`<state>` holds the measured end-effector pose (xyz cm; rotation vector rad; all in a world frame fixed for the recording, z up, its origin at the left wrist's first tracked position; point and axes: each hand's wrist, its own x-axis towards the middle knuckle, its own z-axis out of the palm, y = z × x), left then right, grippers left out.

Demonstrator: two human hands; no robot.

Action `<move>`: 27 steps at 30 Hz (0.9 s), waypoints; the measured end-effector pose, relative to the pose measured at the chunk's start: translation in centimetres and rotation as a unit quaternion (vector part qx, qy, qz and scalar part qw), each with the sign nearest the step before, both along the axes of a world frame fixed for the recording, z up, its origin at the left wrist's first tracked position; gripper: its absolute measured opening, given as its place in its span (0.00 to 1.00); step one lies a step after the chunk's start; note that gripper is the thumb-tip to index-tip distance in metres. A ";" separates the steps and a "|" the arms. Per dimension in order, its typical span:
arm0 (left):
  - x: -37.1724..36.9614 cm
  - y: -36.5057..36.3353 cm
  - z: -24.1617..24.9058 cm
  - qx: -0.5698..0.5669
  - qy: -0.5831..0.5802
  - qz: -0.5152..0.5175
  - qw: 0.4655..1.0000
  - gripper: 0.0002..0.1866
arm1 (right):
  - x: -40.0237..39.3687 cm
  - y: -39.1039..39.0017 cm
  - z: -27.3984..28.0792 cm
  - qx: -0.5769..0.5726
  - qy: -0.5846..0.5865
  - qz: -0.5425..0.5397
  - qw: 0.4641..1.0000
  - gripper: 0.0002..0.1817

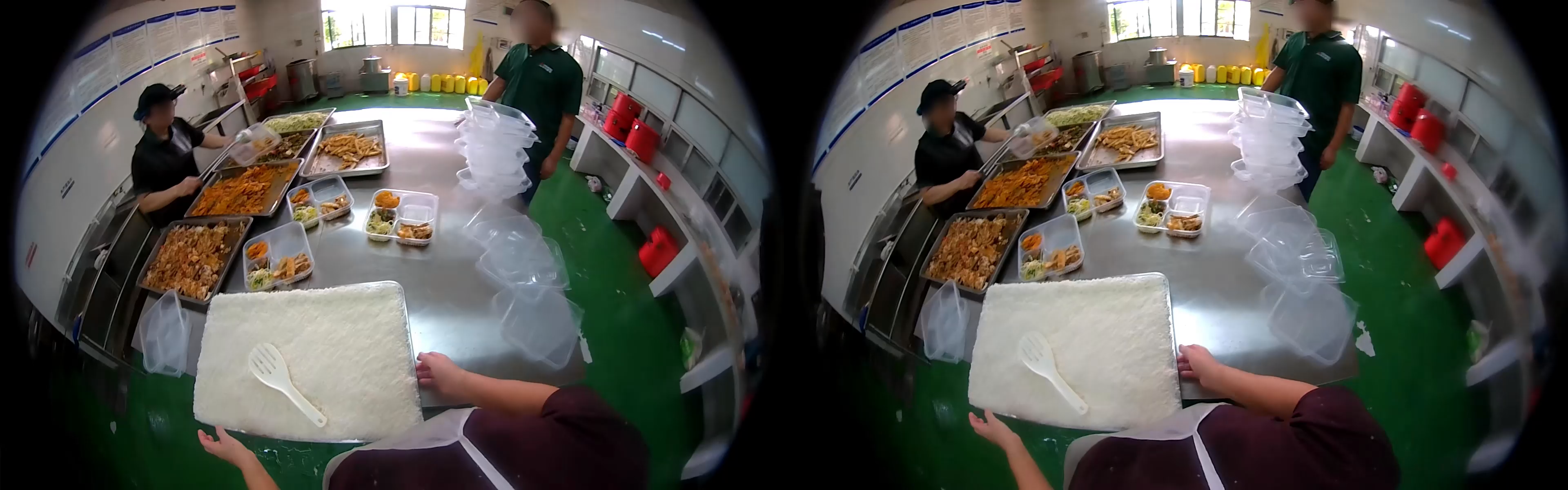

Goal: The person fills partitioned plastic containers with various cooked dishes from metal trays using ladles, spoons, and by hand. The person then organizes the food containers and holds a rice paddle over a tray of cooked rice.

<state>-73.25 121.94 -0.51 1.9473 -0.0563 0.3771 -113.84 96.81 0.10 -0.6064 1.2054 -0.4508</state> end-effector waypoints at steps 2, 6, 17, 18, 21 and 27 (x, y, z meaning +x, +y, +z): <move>0.3 0.5 -0.5 0.006 0.046 -0.009 0.999 0.28 | 0.4 -1.1 -0.8 -0.002 0.000 -0.011 1.000 0.14; -0.5 1.2 -1.8 -0.035 0.073 0.009 0.997 0.29 | 0.9 -1.9 -0.6 0.023 -0.079 0.030 0.996 0.19; 0.2 1.5 -3.3 -0.066 0.131 0.029 0.989 0.31 | 1.3 -3.0 -0.9 0.042 -0.065 0.032 0.996 0.22; 0.3 1.6 -3.5 -0.066 0.128 0.028 0.989 0.31 | 1.2 -3.0 -0.8 0.042 -0.058 0.033 0.997 0.22; -0.3 1.3 -2.8 -0.065 0.173 0.039 0.982 0.33 | 0.3 -3.1 -0.2 0.040 -0.037 0.022 0.998 0.23; -2.5 -0.2 -3.5 -0.207 0.320 -0.054 0.923 0.36 | -6.3 -5.5 -0.6 0.012 0.004 -0.008 1.000 0.24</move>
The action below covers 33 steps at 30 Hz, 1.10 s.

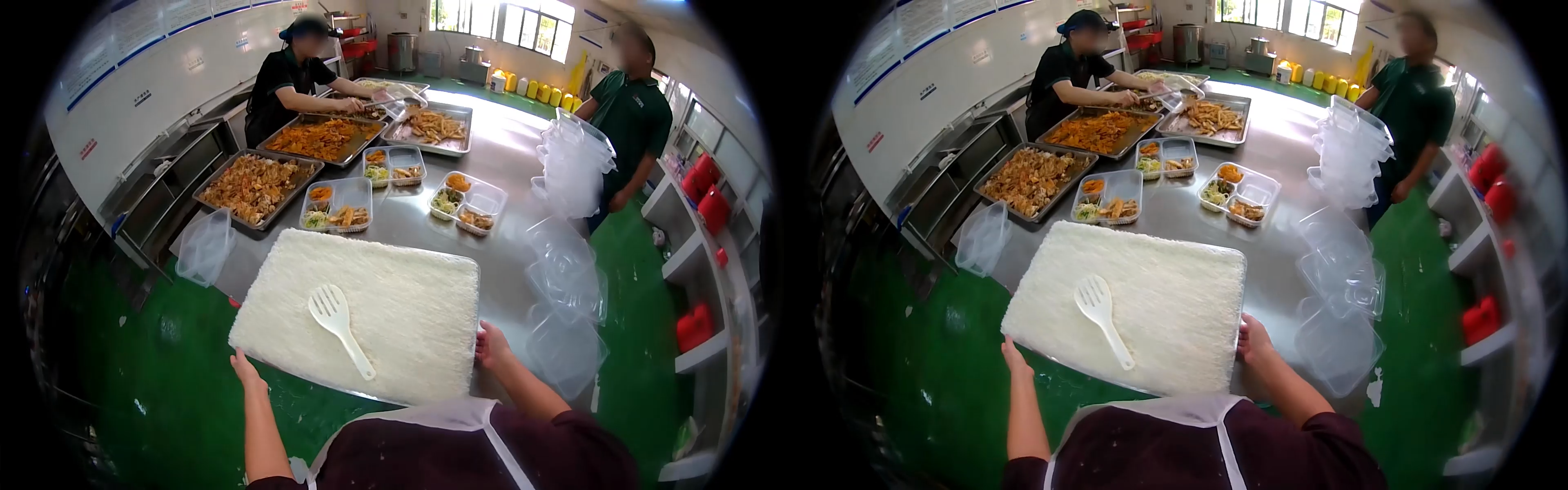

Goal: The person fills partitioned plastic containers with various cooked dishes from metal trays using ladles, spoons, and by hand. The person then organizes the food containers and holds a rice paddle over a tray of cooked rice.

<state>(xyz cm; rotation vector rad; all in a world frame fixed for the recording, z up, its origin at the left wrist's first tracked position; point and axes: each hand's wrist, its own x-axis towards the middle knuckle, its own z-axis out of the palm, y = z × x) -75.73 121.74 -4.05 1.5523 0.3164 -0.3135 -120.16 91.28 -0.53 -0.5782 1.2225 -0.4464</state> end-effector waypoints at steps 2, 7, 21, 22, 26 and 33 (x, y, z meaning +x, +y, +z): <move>-0.9 -1.1 -0.9 -0.100 0.000 -0.046 0.994 0.37 | -1.8 -0.9 -0.1 -0.009 0.024 -0.021 0.999 0.24; -3.1 -3.7 -2.2 -0.226 0.014 -0.073 0.971 0.40 | -6.5 -3.1 -1.5 -0.038 0.050 -0.044 0.997 0.23; -5.8 -5.9 0.4 -0.133 0.018 -0.083 0.987 0.37 | -7.7 -6.5 -2.2 -0.115 0.082 -0.027 0.990 0.14; -6.1 -5.3 0.4 -0.121 0.026 -0.084 0.989 0.38 | -8.1 -5.9 -2.2 -0.141 0.102 -0.002 0.985 0.12; -4.9 -3.3 -5.6 -0.189 0.009 -0.087 0.978 0.39 | -6.9 -2.1 -0.9 -0.612 0.343 0.006 0.712 0.11; -14.5 2.9 -15.1 0.378 -0.132 -0.422 0.814 0.36 | -1.8 5.2 4.6 -0.728 0.222 0.153 0.630 0.08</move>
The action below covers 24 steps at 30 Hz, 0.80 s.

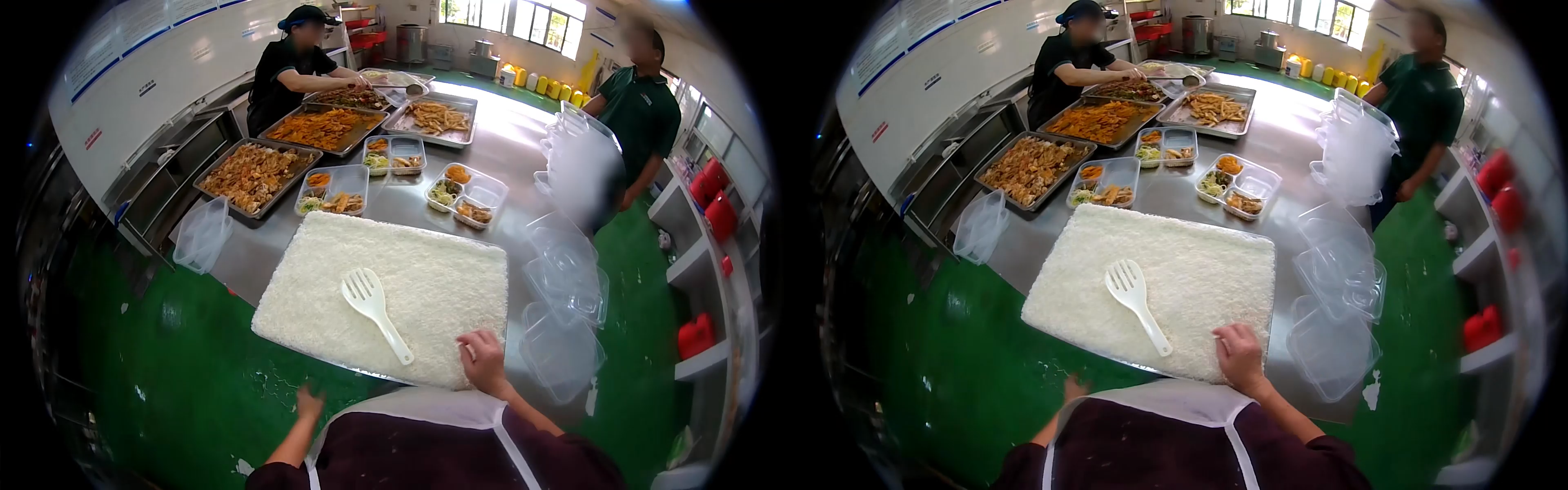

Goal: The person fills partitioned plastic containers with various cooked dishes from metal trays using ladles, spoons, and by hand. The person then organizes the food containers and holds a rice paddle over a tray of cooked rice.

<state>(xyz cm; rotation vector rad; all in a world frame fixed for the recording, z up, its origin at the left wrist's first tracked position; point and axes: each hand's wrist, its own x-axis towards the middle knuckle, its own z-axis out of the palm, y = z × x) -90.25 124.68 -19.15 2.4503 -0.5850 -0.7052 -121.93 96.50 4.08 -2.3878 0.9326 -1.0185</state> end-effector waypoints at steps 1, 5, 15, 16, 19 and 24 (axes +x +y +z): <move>-0.5 2.7 -9.3 0.032 -0.098 -0.124 0.987 0.36 | 0.5 0.4 0.0 -0.011 0.009 0.028 0.999 0.07; -4.0 4.3 -5.9 0.107 0.079 -0.234 0.963 0.33 | 1.9 1.6 -0.7 -0.055 0.046 0.111 0.991 0.06; -1.8 2.4 3.1 0.026 0.065 -0.157 0.985 0.26 | 7.4 3.3 -0.6 -0.086 0.150 0.160 0.972 0.11; -1.7 2.1 3.3 0.025 0.068 -0.146 0.987 0.27 | 7.9 3.5 -0.9 -0.087 0.163 0.147 0.972 0.12; -1.6 2.0 2.9 0.005 0.085 -0.127 0.988 0.27 | 9.0 3.8 -1.3 -0.084 0.197 0.102 0.971 0.14; -2.3 3.9 -1.5 -0.045 0.135 -0.123 0.982 0.27 | 10.6 4.1 -0.5 -0.036 0.265 0.043 0.963 0.18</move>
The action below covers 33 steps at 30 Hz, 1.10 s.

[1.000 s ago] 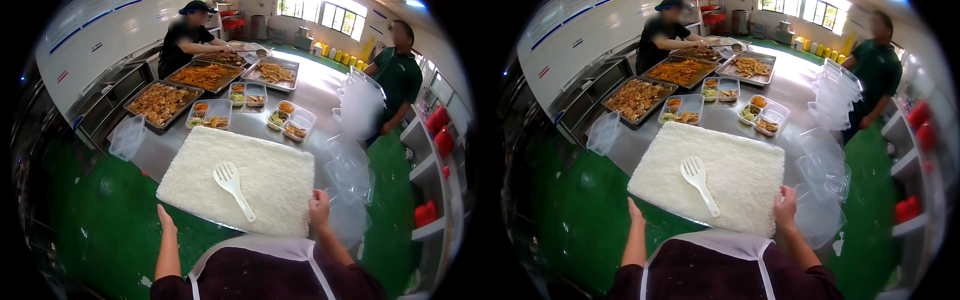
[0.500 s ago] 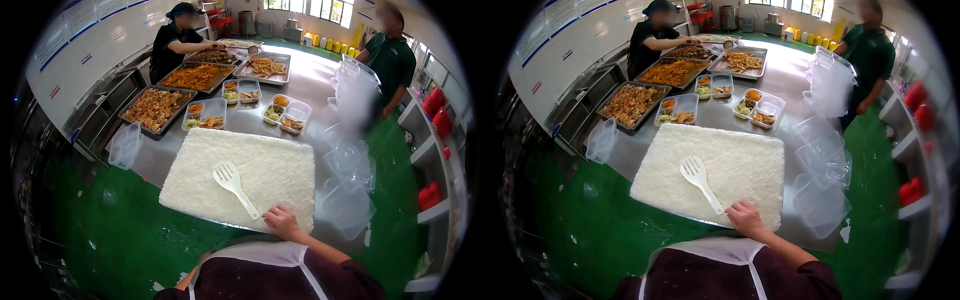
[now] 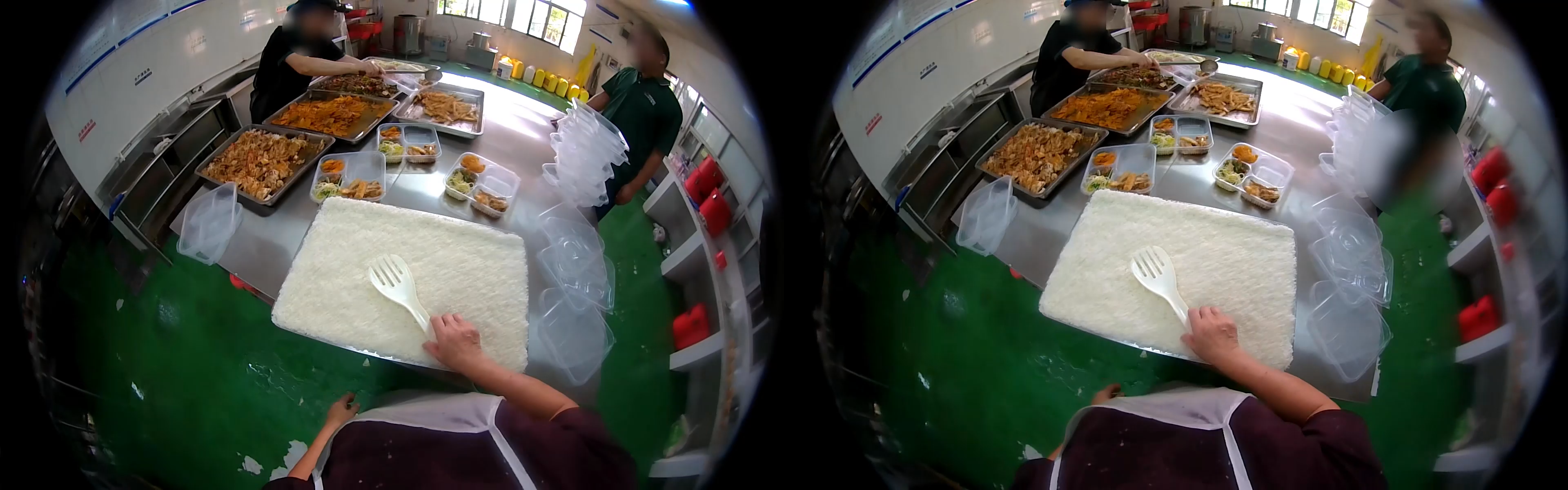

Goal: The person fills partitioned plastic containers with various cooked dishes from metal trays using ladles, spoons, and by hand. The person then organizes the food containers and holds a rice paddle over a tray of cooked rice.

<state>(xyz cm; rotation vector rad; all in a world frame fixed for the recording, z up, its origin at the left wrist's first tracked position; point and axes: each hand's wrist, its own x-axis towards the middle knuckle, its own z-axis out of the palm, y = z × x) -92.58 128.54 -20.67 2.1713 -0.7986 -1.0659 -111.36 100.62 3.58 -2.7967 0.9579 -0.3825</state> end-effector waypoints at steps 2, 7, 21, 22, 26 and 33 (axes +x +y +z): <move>0.3 0.6 -2.3 -0.013 0.007 0.006 1.000 0.27 | 0.8 0.1 0.0 0.034 0.039 -0.026 0.998 0.16; 1.4 0.4 0.3 -0.024 0.014 0.036 0.999 0.26 | 3.0 -1.4 2.3 0.055 0.104 -0.057 0.991 0.12; 7.5 -0.2 3.8 -0.006 -0.032 0.054 0.998 0.25 | 0.8 -4.1 4.1 0.140 -0.018 -0.134 0.981 0.20; 7.8 0.2 3.1 0.003 -0.041 0.071 0.997 0.25 | 0.0 -3.9 4.4 0.167 -0.082 -0.154 0.970 0.18; 10.6 2.1 2.4 -0.013 -0.096 0.229 0.969 0.28 | -2.5 -4.2 4.1 0.219 -0.226 -0.146 0.938 0.17; 18.0 -0.8 11.4 -0.248 -0.150 0.449 0.845 0.23 | -4.8 -3.6 2.3 0.202 -0.322 -0.147 0.913 0.17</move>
